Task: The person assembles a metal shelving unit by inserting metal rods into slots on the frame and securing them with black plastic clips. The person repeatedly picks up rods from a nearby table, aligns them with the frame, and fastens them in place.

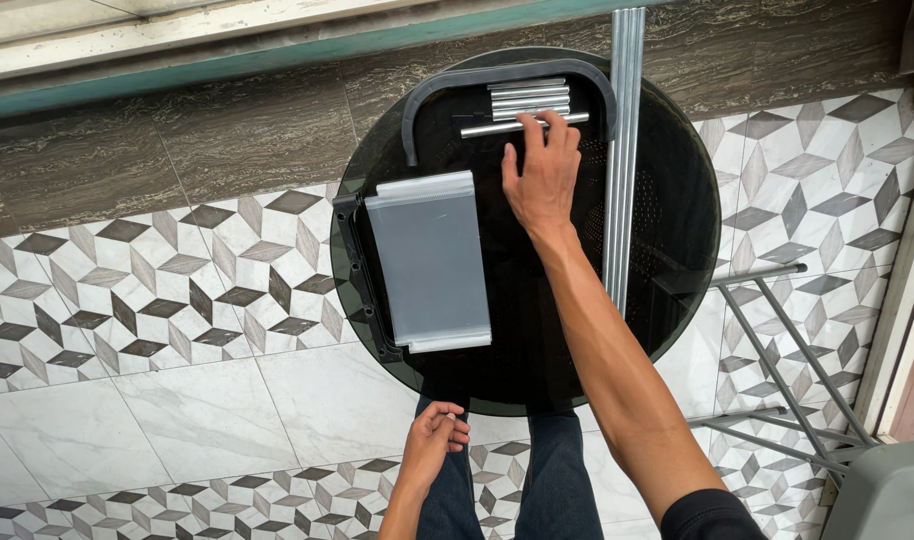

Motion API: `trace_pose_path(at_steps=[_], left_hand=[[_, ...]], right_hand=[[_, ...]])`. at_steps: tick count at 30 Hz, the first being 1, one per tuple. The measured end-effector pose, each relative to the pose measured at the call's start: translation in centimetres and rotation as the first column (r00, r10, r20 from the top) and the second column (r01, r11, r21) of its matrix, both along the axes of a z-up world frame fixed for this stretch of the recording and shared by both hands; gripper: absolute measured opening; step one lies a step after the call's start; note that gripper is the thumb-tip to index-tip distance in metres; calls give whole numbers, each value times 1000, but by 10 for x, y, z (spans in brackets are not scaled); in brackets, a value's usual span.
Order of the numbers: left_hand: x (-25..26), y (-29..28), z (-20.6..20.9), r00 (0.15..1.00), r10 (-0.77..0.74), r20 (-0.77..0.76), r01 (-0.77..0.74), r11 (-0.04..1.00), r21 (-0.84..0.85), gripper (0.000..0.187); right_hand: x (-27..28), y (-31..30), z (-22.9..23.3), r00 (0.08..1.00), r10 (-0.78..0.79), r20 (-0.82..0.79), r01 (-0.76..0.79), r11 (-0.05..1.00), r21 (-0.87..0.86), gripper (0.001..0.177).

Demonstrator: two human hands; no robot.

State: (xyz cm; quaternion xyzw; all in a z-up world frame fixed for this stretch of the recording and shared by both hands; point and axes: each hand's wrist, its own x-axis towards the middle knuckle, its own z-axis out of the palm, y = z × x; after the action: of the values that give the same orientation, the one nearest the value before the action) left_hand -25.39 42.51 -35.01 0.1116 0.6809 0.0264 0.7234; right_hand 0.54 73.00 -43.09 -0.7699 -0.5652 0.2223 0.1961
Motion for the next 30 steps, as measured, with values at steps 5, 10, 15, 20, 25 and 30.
trace_pose_path(at_steps=[5,10,15,20,25,30], left_hand=[[-2,-3,-1,1000,8,-5,-8,1000,-16,21],[-3,-5,-2,1000,-2,-24,1,999,-37,22],[0,-1,2,999,-28,-41,25,998,-61,23],[4,7,4,999,-16,-27,15,1000,-23,22],[7,13,2,1000,-8,-7,8,1000,25,22],[6,9,0,1000,11,-1,-11,1000,15,22]], right_hand=[[-10,8,-17,904,337,263,-328,941,-80,68],[-3,8,-28,838,411,360,-392,911,-127,69],[10,4,-29,859,390,331,-361,921,-148,69],[19,2,-28,874,375,309,-342,926,-157,70],[14,1,-27,839,424,342,-405,905,-128,68],[12,4,-26,869,379,318,-362,925,-114,67]])
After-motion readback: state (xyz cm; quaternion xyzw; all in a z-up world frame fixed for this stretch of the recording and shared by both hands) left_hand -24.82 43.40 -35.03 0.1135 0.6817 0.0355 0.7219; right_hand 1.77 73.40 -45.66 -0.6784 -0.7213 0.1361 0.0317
